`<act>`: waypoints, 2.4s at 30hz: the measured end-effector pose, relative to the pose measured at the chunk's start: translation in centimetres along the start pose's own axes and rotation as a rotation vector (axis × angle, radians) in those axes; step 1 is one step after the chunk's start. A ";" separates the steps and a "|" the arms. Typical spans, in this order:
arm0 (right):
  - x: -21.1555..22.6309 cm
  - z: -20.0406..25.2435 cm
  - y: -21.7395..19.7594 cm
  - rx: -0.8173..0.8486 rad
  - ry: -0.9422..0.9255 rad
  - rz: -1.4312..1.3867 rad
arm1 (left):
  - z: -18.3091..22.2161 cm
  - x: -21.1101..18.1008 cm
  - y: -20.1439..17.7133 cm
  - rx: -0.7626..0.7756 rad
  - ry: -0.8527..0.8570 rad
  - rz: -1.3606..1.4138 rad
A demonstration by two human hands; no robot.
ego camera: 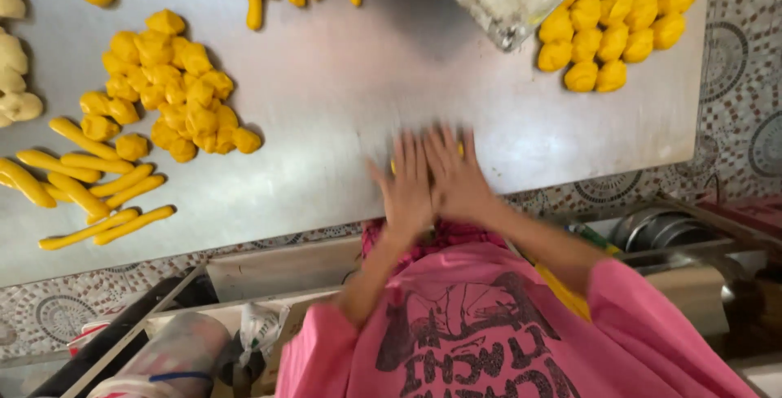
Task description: Rolling yellow dough balls into long strips on a metal table and arranging them for baking.
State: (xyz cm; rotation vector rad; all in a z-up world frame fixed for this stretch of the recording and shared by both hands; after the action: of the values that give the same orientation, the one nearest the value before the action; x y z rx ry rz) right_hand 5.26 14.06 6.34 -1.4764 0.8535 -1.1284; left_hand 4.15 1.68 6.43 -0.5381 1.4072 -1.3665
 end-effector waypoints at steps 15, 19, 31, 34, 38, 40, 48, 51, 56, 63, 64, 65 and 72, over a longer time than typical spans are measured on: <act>-2.6 3.7 2.4 0.038 -0.136 0.021 | 2.7 0.1 2.6 -0.008 -0.029 0.018; -3.0 2.0 3.1 0.032 -0.085 -0.004 | 1.5 0.4 1.1 -0.064 -0.106 0.086; -3.7 5.3 2.0 0.115 -0.115 -0.041 | 3.6 0.9 -0.4 -0.030 0.039 0.270; -5.3 6.3 -2.0 0.028 -0.051 -0.035 | 6.5 4.0 -2.9 -0.101 -0.081 0.212; -5.1 7.3 -1.5 -0.035 -0.004 -0.043 | 8.0 2.5 -3.5 -0.051 -0.079 0.378; -2.8 8.0 0.5 0.098 -0.127 -0.086 | 7.9 -0.1 -1.9 0.192 0.079 0.230; -4.8 -5.3 3.1 0.099 -0.070 0.034 | -4.3 2.2 -0.7 0.194 -0.068 -0.136; -4.7 -4.5 1.0 0.120 -0.089 0.046 | -2.8 1.0 -3.2 0.231 -0.073 -0.077; -4.4 3.5 -0.5 0.251 -0.121 0.041 | 3.9 1.6 -1.2 0.060 0.043 0.257; -8.6 1.1 2.7 0.149 -0.043 0.111 | 1.1 5.1 3.7 -0.177 -0.004 0.249; -8.7 0.4 3.3 0.166 -0.092 0.149 | 0.4 4.6 3.3 -0.207 0.048 0.247; -8.6 0.8 3.1 0.159 -0.091 0.152 | 0.8 4.2 3.3 -0.213 0.053 0.244; -9.3 2.7 3.6 0.054 -0.144 -0.025 | 2.8 4.4 4.0 -0.265 0.033 0.361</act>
State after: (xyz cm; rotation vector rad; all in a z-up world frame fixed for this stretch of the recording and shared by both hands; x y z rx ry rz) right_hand 5.17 22.79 0.88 -1.5077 0.7017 -1.0417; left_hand 6.39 -2.35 1.75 -0.4069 1.6332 -0.9121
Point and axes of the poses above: each hand's wrist, its own z-axis away from the middle knuckle, its own y-axis out of the palm, x = y × z, the point moved 1 cm from there along -z, towards the middle knuckle, and after that the axes turned 11 degrees about z, right-handed, at the moved point
